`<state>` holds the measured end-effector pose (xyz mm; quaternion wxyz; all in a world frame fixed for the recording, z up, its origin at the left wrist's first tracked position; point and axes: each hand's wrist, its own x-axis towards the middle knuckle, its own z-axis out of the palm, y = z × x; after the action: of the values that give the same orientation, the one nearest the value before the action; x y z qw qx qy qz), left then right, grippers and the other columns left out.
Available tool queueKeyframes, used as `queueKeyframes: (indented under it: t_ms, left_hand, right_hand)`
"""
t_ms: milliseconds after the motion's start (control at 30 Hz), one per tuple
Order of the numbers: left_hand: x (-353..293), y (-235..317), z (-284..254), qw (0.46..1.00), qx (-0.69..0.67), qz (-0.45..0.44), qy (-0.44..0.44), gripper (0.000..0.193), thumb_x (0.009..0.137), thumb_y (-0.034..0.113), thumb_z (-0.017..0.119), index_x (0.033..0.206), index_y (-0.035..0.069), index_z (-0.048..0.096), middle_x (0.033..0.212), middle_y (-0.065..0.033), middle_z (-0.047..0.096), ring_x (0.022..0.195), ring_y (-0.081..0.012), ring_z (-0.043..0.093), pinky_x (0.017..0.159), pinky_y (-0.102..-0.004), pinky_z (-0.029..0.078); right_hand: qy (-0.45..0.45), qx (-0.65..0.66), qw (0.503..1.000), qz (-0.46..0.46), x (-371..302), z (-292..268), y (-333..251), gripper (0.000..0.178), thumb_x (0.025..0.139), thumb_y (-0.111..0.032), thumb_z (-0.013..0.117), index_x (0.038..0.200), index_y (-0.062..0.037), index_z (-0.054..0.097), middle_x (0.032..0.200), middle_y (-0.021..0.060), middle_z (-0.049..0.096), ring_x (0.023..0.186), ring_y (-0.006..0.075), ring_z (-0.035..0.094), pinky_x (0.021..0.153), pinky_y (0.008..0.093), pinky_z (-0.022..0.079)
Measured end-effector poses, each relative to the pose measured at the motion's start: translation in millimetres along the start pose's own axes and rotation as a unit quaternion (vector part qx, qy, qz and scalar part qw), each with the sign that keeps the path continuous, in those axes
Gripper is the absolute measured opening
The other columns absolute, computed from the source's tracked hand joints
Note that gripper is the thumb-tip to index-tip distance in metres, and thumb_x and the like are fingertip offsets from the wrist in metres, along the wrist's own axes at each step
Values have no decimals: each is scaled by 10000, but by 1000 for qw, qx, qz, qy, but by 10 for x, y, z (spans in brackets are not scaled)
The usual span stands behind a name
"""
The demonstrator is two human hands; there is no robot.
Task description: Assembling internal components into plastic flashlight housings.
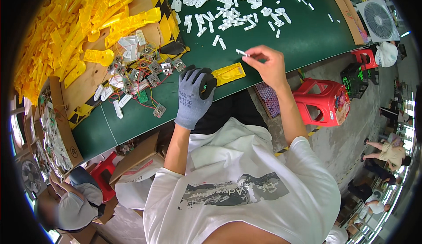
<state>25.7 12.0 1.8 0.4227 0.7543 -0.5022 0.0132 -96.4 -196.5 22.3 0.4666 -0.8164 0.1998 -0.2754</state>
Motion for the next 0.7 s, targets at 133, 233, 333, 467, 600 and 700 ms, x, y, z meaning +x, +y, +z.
queueKeyframes:
  t_ms: [133, 233, 333, 467, 600, 700]
  left_hand:
    - [5, 5, -16, 1000, 1, -5, 0, 226, 727, 87, 693, 936, 63, 608, 1032, -117, 624, 1001, -341, 554, 946, -453, 390]
    - [1, 1, -17, 1000, 1, 3, 4, 216, 724, 82, 695, 922, 70, 609, 1035, -108, 627, 1002, -336, 556, 948, -450, 389]
    - [-17, 1, -5, 1000, 4, 4, 0, 203, 727, 78, 694, 909, 77, 606, 1031, -100, 630, 997, -331, 557, 948, -448, 388]
    - [-21, 21, -22, 1000, -2, 7, -4, 199, 727, 80, 697, 902, 83, 601, 1029, -95, 630, 994, -325, 559, 952, -449, 387]
    - [-35, 16, -22, 1000, 5, 13, 4, 204, 721, 81, 705, 891, 82, 593, 1030, -91, 629, 988, -318, 562, 949, -445, 392]
    - [-28, 8, -5, 1000, 4, 18, 5, 217, 715, 82, 712, 893, 82, 587, 1029, -90, 627, 984, -315, 563, 943, -441, 397]
  right_hand:
    - [-69, -52, 995, -41, -179, -108, -175, 138, 785, -42, 741, 916, -16, 703, 798, 57, 689, 653, 122, 640, 603, 242, 505]
    - [-137, -125, 978, -91, -194, -135, -220, 118, 785, -51, 733, 888, -6, 699, 755, 86, 665, 636, 164, 634, 571, 268, 480]
    - [-180, -116, 975, -66, -125, -161, -182, 92, 798, -78, 728, 849, -6, 704, 747, 84, 663, 623, 166, 622, 551, 276, 465]
    - [-245, -109, 957, -115, 136, -156, -97, 103, 808, -104, 725, 827, -4, 704, 725, 69, 663, 591, 136, 592, 525, 274, 433]
    - [-331, -90, 939, 4, 334, -78, -75, 106, 798, -90, 733, 833, 5, 703, 681, 40, 655, 584, 67, 552, 519, 242, 399]
    - [-318, -31, 947, 18, 279, -11, 73, 110, 800, -90, 737, 837, 9, 705, 692, 43, 657, 585, 74, 555, 528, 233, 407]
